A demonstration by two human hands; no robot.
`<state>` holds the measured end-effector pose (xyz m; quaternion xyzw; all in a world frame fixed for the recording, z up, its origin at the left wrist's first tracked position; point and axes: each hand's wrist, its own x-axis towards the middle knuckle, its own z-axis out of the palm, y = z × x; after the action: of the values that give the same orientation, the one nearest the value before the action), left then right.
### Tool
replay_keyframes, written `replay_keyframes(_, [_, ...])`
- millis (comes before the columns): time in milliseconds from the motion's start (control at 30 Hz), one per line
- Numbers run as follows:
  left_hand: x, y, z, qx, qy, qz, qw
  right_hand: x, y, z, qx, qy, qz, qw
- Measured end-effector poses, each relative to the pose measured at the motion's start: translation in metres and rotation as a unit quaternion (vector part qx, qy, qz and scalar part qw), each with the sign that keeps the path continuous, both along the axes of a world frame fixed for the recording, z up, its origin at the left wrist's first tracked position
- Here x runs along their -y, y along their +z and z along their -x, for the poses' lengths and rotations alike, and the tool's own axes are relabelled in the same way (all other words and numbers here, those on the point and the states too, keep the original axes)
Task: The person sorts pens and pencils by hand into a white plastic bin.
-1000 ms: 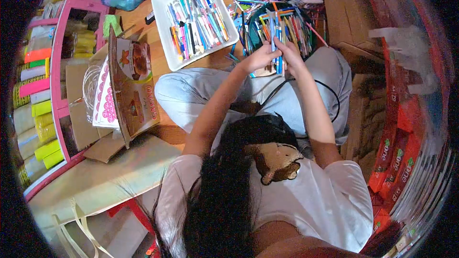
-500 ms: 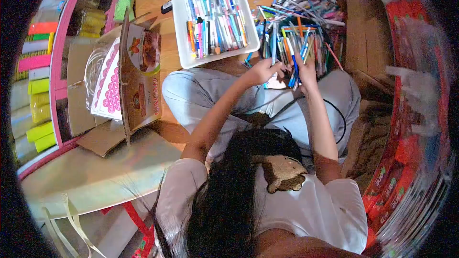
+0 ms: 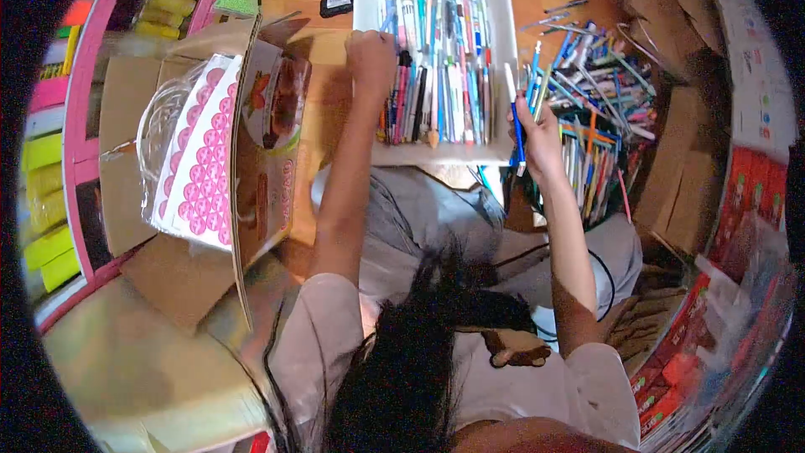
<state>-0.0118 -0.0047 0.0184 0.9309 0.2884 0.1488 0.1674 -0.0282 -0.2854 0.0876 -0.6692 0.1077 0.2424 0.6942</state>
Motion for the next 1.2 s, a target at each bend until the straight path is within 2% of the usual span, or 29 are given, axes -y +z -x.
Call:
replay_keyframes(67, [0.009, 0.014, -0.011, -0.05, 0.006, -0.089, 0.995, -0.026, 0.01, -0.009, -0.03, 0.01, 0.009, 0.999])
replay_keyframes(100, [0.011, 0.019, -0.015, -0.087, 0.012, -0.092, 0.992, -0.036, 0.008, -0.014, -0.034, 0.015, -0.003, 0.999])
replay_keyframes(200, [0.003, 0.003, -0.02, 0.028, -0.014, -0.092, 0.995, -0.054, -0.001, -0.019, -0.037, 0.03, -0.064, 0.997])
replay_keyframes(233, [0.0, 0.005, -0.024, 0.001, -0.016, -0.076, 0.997, -0.06, -0.005, -0.02, -0.042, 0.029, -0.062, 0.997])
replay_keyframes(333, [-0.007, -0.013, -0.029, 0.035, 0.005, -0.096, 0.995, -0.07, -0.021, -0.02, -0.053, 0.022, -0.057, 0.997])
replay_keyframes(433, [-0.008, -0.032, -0.032, 0.003, 0.002, -0.22, 0.975, -0.078, -0.031, -0.021, -0.05, 0.039, -0.044, 0.997])
replay_keyframes(533, [-0.003, -0.026, -0.033, 0.063, 0.041, -0.177, 0.981, -0.088, -0.032, -0.02, -0.049, 0.037, -0.042, 0.997])
replay_keyframes(633, [0.001, -0.019, -0.027, 0.034, 0.0, -0.175, 0.984, -0.097, -0.031, -0.024, -0.051, 0.041, -0.029, 0.997])
replay_keyframes(733, [0.003, -0.019, -0.027, -0.007, 0.002, -0.149, 0.989, -0.107, -0.038, -0.03, -0.041, 0.035, -0.039, 0.998])
replay_keyframes(833, [0.003, -0.022, -0.028, -0.014, 0.013, -0.141, 0.99, -0.116, -0.028, -0.035, -0.062, 0.055, -0.049, 0.995])
replay_keyframes(967, [0.005, -0.016, -0.026, -0.005, 0.011, -0.073, 0.997, -0.126, -0.04, -0.043, -0.066, 0.066, -0.07, 0.993])
replay_keyframes(1033, [0.002, -0.02, -0.025, 0.039, 0.002, -0.051, 0.998, -0.13, -0.045, -0.047, -0.048, 0.067, -0.067, 0.994])
replay_keyframes(1200, [-0.001, -0.027, -0.028, 0.041, 0.021, -0.04, 0.998, -0.146, -0.057, -0.061, 0.025, 0.073, -0.047, 0.996])
